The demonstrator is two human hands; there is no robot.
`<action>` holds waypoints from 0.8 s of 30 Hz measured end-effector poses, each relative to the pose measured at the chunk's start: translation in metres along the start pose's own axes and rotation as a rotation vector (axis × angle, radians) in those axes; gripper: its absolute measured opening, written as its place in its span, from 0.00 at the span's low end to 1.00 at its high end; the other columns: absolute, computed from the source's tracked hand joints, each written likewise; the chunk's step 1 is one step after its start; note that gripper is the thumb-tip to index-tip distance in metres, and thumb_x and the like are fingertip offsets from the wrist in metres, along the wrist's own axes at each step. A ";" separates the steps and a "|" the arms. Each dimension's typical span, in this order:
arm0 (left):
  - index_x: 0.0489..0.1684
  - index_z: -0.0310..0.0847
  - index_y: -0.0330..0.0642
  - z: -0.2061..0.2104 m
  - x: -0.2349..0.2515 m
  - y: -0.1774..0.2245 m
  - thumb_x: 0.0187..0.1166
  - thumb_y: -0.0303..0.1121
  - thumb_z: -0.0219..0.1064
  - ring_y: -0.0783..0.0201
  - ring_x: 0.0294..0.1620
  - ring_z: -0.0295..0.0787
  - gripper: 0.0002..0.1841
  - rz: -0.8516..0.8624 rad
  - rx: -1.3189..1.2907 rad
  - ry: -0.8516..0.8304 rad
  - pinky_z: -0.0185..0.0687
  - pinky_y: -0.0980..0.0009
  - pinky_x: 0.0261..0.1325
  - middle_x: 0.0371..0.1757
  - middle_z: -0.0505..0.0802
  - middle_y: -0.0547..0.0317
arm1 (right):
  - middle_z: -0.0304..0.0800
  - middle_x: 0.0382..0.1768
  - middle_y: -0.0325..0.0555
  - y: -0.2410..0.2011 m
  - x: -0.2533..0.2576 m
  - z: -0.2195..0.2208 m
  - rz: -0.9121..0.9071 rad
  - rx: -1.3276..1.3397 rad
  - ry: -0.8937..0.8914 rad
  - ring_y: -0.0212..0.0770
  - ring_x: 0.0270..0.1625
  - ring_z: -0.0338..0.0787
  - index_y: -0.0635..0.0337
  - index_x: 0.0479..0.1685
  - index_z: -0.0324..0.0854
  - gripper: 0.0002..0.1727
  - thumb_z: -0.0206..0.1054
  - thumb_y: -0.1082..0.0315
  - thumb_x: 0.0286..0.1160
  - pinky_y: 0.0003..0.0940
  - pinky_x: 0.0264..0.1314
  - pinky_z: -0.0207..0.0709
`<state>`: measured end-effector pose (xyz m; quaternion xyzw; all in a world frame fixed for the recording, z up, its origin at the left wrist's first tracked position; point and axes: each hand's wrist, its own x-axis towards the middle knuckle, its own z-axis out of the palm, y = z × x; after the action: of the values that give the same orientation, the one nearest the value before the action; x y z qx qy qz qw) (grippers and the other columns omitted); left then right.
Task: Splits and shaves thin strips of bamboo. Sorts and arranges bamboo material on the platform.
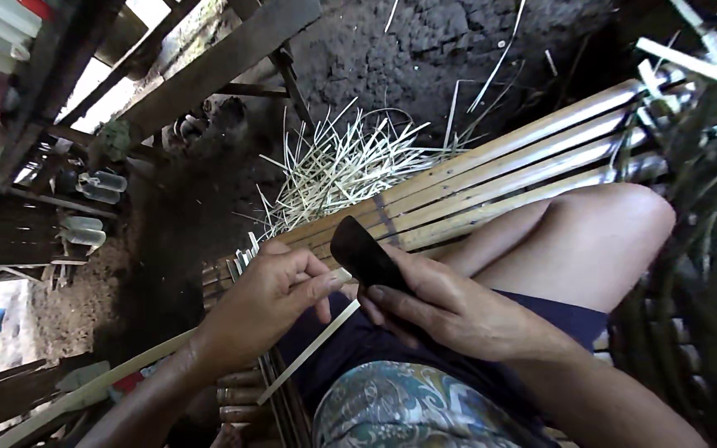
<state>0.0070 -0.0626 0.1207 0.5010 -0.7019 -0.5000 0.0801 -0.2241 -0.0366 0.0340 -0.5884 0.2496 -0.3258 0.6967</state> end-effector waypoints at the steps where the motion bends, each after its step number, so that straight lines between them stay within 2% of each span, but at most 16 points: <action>1: 0.34 0.86 0.48 0.000 -0.001 0.000 0.86 0.40 0.63 0.81 0.20 0.75 0.11 0.018 -0.012 -0.004 0.65 0.85 0.30 0.21 0.89 0.72 | 0.80 0.26 0.30 -0.001 0.000 0.000 0.002 0.014 -0.013 0.19 0.18 0.76 0.54 0.50 0.71 0.07 0.48 0.66 0.91 0.13 0.19 0.73; 7: 0.35 0.85 0.47 0.004 -0.006 -0.001 0.86 0.37 0.64 0.86 0.17 0.72 0.09 0.030 -0.173 -0.042 0.63 0.91 0.20 0.22 0.89 0.72 | 0.78 0.25 0.30 0.003 -0.002 0.012 -0.038 0.140 0.006 0.20 0.18 0.76 0.54 0.51 0.69 0.05 0.49 0.65 0.91 0.14 0.19 0.76; 9: 0.36 0.85 0.45 0.007 -0.008 -0.001 0.86 0.37 0.64 0.86 0.19 0.76 0.09 0.048 -0.185 -0.051 0.68 0.91 0.22 0.23 0.89 0.73 | 0.78 0.26 0.30 0.004 -0.001 0.020 -0.065 0.181 0.005 0.19 0.19 0.77 0.54 0.60 0.66 0.07 0.50 0.66 0.91 0.14 0.20 0.76; 10: 0.35 0.86 0.45 0.008 -0.010 -0.001 0.86 0.37 0.64 0.87 0.21 0.78 0.10 0.057 -0.165 -0.063 0.71 0.91 0.24 0.23 0.90 0.74 | 0.79 0.28 0.31 0.004 0.000 0.022 -0.065 0.187 -0.019 0.19 0.19 0.77 0.54 0.70 0.62 0.14 0.51 0.67 0.91 0.14 0.20 0.77; 11: 0.35 0.86 0.45 0.009 -0.011 -0.001 0.86 0.37 0.65 0.87 0.22 0.80 0.10 0.052 -0.144 -0.076 0.74 0.90 0.26 0.24 0.90 0.75 | 0.80 0.28 0.31 0.003 0.001 0.023 -0.061 0.173 -0.042 0.19 0.19 0.77 0.53 0.74 0.60 0.17 0.52 0.67 0.91 0.14 0.20 0.77; 14: 0.35 0.87 0.44 0.012 -0.013 -0.006 0.85 0.35 0.65 0.88 0.22 0.78 0.09 0.051 -0.146 -0.064 0.73 0.90 0.26 0.24 0.90 0.76 | 0.79 0.29 0.33 0.003 0.002 0.027 -0.098 -0.033 -0.004 0.19 0.21 0.78 0.57 0.67 0.61 0.14 0.54 0.67 0.89 0.14 0.23 0.78; 16: 0.37 0.86 0.44 0.017 -0.012 -0.008 0.84 0.33 0.66 0.88 0.22 0.78 0.06 0.020 -0.173 0.005 0.72 0.90 0.27 0.24 0.90 0.76 | 0.80 0.32 0.34 0.008 0.005 0.026 -0.139 -0.199 0.046 0.20 0.27 0.80 0.58 0.69 0.62 0.18 0.57 0.62 0.89 0.16 0.32 0.79; 18: 0.41 0.84 0.42 0.030 -0.011 -0.014 0.83 0.29 0.67 0.86 0.21 0.77 0.02 -0.031 -0.265 0.092 0.72 0.89 0.25 0.26 0.90 0.74 | 0.84 0.34 0.30 0.015 0.009 0.016 -0.083 -0.267 0.062 0.19 0.33 0.84 0.55 0.71 0.65 0.23 0.58 0.51 0.89 0.17 0.37 0.81; 19: 0.47 0.82 0.42 0.036 -0.012 -0.019 0.83 0.30 0.66 0.85 0.22 0.79 0.03 -0.038 -0.310 0.090 0.75 0.87 0.27 0.28 0.91 0.72 | 0.85 0.32 0.28 0.019 0.010 0.011 -0.054 -0.279 0.098 0.19 0.31 0.84 0.54 0.67 0.69 0.22 0.59 0.49 0.88 0.17 0.35 0.81; 20: 0.56 0.78 0.42 0.039 -0.012 -0.026 0.86 0.33 0.63 0.83 0.27 0.83 0.08 -0.011 -0.342 0.044 0.80 0.85 0.33 0.35 0.93 0.70 | 0.84 0.27 0.29 0.024 0.012 0.008 -0.036 -0.264 0.170 0.21 0.26 0.82 0.53 0.59 0.76 0.18 0.62 0.50 0.86 0.18 0.29 0.78; 21: 0.65 0.76 0.43 0.041 -0.013 -0.035 0.90 0.40 0.58 0.80 0.36 0.89 0.14 0.045 -0.360 -0.008 0.86 0.81 0.43 0.43 0.94 0.68 | 0.84 0.23 0.29 0.030 0.013 0.005 -0.039 -0.223 0.240 0.21 0.21 0.82 0.52 0.48 0.82 0.14 0.64 0.51 0.84 0.18 0.23 0.77; 22: 0.70 0.79 0.44 0.046 -0.011 -0.047 0.91 0.48 0.53 0.76 0.42 0.92 0.22 0.105 -0.403 0.006 0.89 0.77 0.50 0.48 0.96 0.65 | 0.85 0.19 0.28 0.035 0.013 0.002 -0.055 -0.159 0.276 0.22 0.18 0.81 0.52 0.40 0.85 0.13 0.67 0.53 0.82 0.18 0.19 0.77; 23: 0.61 0.87 0.49 0.057 -0.006 -0.058 0.89 0.56 0.50 0.77 0.43 0.93 0.26 0.136 -0.458 0.133 0.90 0.76 0.51 0.45 0.97 0.68 | 0.85 0.17 0.29 0.037 0.013 0.001 -0.085 -0.102 0.286 0.22 0.16 0.81 0.52 0.34 0.88 0.12 0.69 0.55 0.80 0.17 0.17 0.77; 24: 0.44 0.92 0.56 0.073 0.004 -0.065 0.88 0.59 0.49 0.82 0.41 0.91 0.25 0.120 -0.550 0.330 0.87 0.79 0.50 0.39 0.96 0.75 | 0.85 0.16 0.28 0.039 0.015 0.003 -0.129 -0.091 0.299 0.20 0.16 0.80 0.53 0.31 0.89 0.12 0.70 0.56 0.78 0.16 0.17 0.76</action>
<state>0.0009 -0.0207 0.0328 0.4926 -0.5462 -0.5774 0.3545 -0.2052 -0.0422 -0.0036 -0.5792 0.3265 -0.4422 0.6019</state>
